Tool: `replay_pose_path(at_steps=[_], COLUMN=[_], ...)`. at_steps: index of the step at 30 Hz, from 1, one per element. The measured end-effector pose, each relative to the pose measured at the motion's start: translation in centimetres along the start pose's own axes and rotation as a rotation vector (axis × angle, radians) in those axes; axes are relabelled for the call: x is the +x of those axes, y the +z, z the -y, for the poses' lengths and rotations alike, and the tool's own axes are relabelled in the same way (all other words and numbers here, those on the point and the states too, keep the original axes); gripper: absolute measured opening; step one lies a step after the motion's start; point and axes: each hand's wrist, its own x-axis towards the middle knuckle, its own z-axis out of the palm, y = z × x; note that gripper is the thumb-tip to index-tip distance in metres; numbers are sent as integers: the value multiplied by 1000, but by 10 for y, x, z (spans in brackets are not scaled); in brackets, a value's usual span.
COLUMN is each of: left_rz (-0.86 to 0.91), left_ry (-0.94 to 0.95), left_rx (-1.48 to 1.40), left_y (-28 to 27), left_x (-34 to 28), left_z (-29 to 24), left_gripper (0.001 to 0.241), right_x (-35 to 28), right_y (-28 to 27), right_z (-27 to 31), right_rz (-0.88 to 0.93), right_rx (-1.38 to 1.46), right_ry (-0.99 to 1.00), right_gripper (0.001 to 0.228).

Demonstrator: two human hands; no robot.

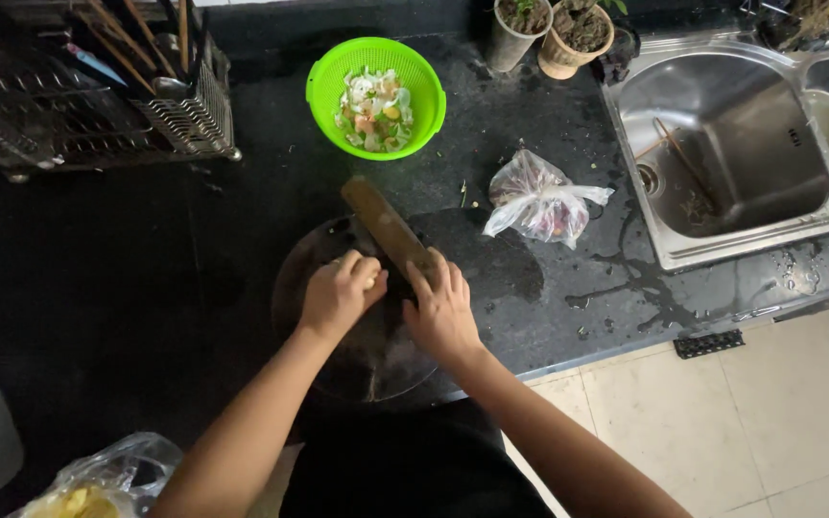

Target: Mincing peeled garlic and ginger on a wooden cutting board using a cleaver.

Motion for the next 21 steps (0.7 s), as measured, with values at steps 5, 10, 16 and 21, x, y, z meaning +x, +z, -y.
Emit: replay_pose_path(at_steps=[5,10,16,21], left_rz=[-41,-251,-402,-437], left_ry=[-652,-1458,-1508,-1694], left_rx=[-344,-1362,-2105,-2044], left_y=[-6,-49,-63,-106], left_x=[12,30,-14,-12], left_z=[5,8,32,12], left_gripper=[21,22,14,19], right_x=[-18,-14,22,37], right_y=[3,15,21,33], right_z=[19,38,59,59], right_rz=[-42,25,47,-133], right_rx=[222,346,233,-34], right_ry=[-99,-150,-269,-790], right_gripper=[53,48,61,14])
